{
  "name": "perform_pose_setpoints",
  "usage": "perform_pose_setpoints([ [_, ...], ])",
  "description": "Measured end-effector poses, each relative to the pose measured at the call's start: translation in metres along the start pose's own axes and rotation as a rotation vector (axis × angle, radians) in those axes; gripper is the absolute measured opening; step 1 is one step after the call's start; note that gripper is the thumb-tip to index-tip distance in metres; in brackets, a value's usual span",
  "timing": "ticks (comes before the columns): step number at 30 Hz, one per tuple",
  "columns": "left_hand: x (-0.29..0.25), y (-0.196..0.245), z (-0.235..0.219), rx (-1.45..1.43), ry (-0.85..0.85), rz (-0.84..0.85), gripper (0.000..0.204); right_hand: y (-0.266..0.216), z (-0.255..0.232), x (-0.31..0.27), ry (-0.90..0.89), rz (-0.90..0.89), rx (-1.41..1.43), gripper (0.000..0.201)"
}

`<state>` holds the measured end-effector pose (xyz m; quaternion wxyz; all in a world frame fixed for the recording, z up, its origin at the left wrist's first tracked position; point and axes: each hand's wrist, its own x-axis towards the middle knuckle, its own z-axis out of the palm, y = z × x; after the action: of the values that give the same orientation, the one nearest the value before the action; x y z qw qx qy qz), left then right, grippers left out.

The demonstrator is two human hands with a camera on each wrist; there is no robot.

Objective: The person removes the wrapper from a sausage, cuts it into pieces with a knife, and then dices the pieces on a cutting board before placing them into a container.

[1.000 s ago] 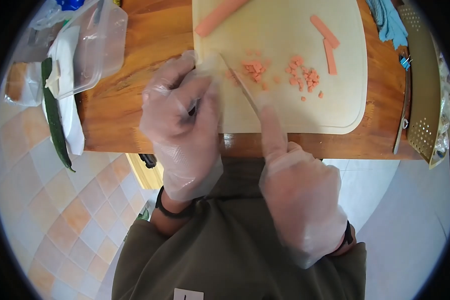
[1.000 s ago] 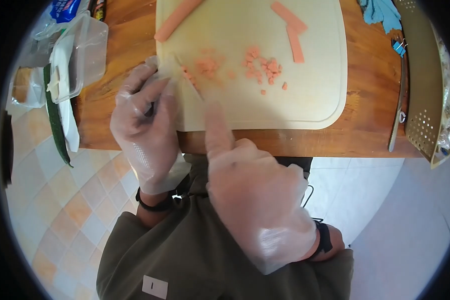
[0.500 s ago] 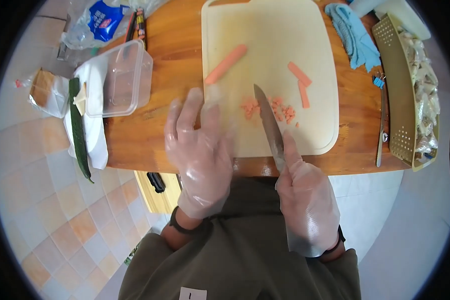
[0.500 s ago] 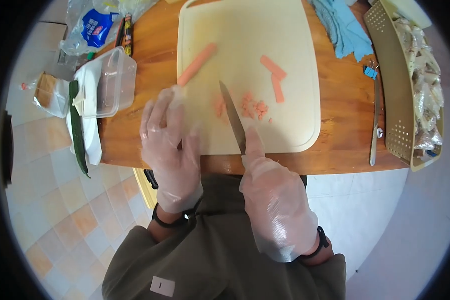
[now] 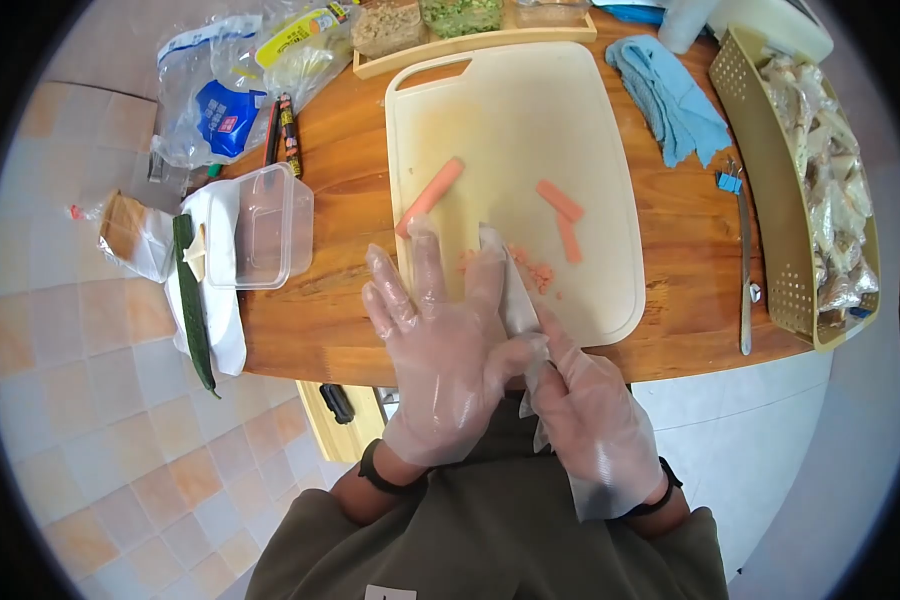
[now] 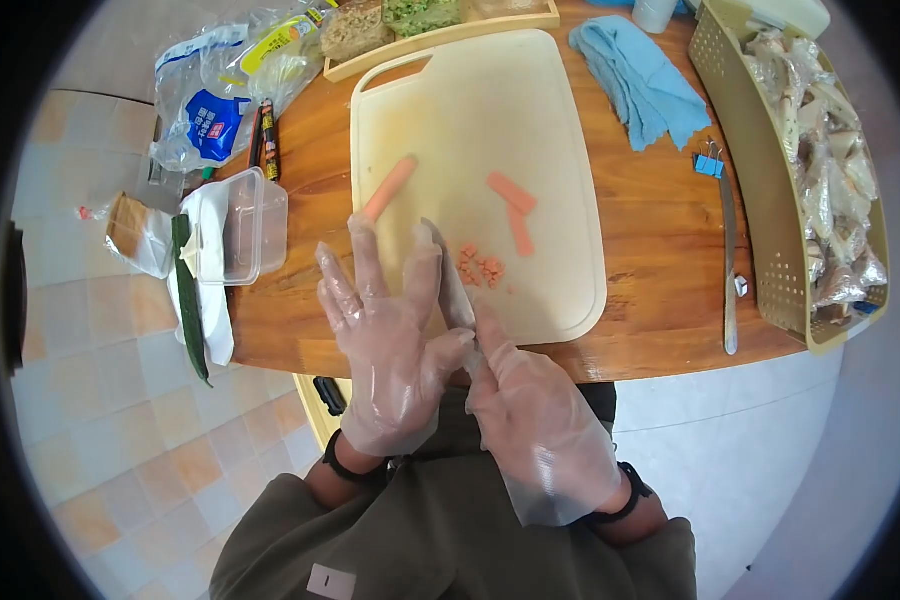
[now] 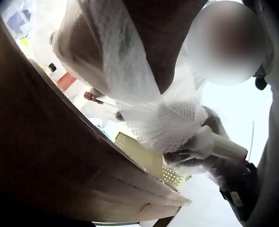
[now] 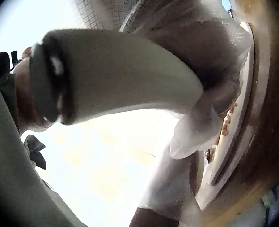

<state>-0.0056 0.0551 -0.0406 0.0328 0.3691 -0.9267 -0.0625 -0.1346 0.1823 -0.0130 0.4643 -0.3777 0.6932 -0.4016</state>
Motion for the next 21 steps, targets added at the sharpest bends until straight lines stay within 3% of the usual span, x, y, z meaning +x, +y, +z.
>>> perform_pose_setpoints([
  [3,0.005,0.000,0.006,-0.014,0.004,-0.021,0.097,0.005,-0.006,0.000,-0.080,0.080,0.120,0.061],
  [6,0.009,0.003,0.000,-0.050,-0.020,-0.026,0.085,0.012,-0.008,0.001,-0.032,0.015,-0.020,0.062],
  [10,0.011,0.002,0.000,-0.002,0.028,0.011,0.084,0.011,-0.012,0.003,0.006,-0.053,-0.099,0.064],
  [13,0.016,0.005,0.000,-0.118,-0.029,0.050,0.099,0.012,-0.013,0.005,-0.005,-0.073,-0.101,0.065],
  [15,0.015,0.006,0.008,-0.014,0.080,0.042,0.098,0.011,-0.013,0.004,-0.018,-0.077,-0.092,0.065],
  [18,0.018,0.007,-0.008,-0.152,-0.037,-0.030,0.099,0.010,-0.016,0.005,-0.022,-0.062,-0.068,0.064],
  [21,0.016,0.002,-0.005,-0.122,-0.044,0.009,0.096,0.010,-0.017,0.008,-0.061,-0.045,-0.067,0.062],
])
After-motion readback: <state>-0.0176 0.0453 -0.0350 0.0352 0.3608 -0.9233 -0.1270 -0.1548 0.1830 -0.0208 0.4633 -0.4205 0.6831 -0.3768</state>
